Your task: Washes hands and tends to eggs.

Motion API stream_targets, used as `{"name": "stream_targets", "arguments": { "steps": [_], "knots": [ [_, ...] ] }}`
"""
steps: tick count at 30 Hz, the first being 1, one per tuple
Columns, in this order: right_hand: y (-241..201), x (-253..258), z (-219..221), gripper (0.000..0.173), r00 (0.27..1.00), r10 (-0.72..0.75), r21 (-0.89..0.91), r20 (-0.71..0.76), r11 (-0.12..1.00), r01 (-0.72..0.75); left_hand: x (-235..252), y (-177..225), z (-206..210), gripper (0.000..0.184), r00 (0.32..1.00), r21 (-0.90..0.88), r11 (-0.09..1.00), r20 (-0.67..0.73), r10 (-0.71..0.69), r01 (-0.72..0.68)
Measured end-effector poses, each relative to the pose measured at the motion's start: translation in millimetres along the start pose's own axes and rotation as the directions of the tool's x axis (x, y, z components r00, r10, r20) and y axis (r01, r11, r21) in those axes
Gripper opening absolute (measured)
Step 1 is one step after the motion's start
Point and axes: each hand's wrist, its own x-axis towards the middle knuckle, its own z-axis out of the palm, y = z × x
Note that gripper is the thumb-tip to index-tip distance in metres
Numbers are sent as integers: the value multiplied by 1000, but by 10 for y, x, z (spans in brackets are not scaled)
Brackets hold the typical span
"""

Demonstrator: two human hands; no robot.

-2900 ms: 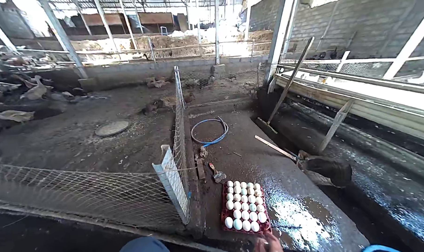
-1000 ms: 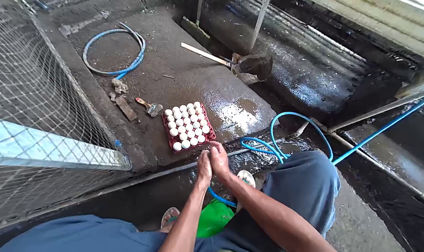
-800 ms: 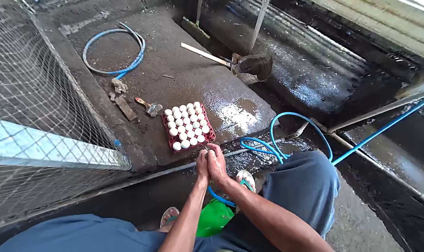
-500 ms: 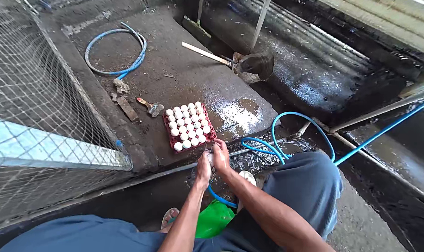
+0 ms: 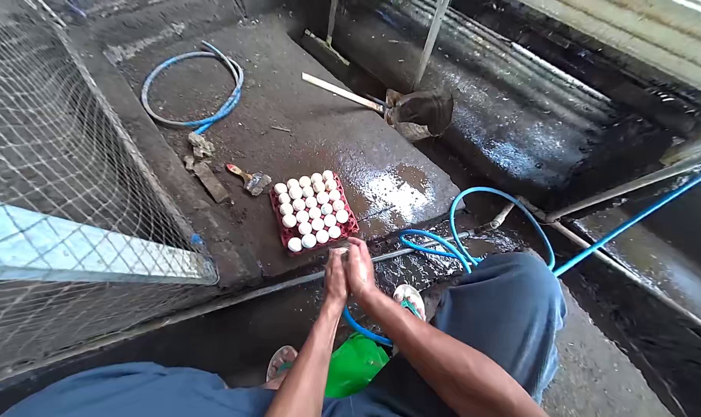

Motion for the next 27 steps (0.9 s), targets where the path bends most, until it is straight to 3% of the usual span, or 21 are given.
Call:
{"name": "stream_targets", "arguments": {
  "steps": [2,6,9,13,16,20,23,25,27],
  "knots": [
    [64,-50,-11,44,995,-87,-11,41,996,88,-39,-16,-13,47,1000,-48,999,17,-19,20],
    [7,101,-56,43,997,74,56,-6,996,-74,-45,57,18,51,997,35,996,4,-77,77],
    [25,-54,-39,43,999,-45,15,15,999,44,-92,79,16,48,1000,19,999,-5,-31,31],
    [1,119,-91,44,996,82,76,-31,994,-80,-51,37,56,50,998,38,997,15,-65,64],
    [57,-82,-44,44,998,-56,10,11,998,56,-73,18,29,46,1000,13,1000,-2,-26,26],
    [19,116,-101,44,996,78,34,-37,996,-77,-66,52,81,50,996,58,994,-2,-95,95],
    [64,-87,-72,46,998,-70,-22,-2,997,69,-88,49,37,45,1000,52,998,17,-19,18],
    [66,100,-127,45,1000,15,-14,-7,1000,-15,-99,57,33,50,993,42,994,50,-105,103],
    [-8,332,-219,42,973,230,43,25,972,-231,-95,58,87,48,986,24,989,82,-144,143]
  ]
}}
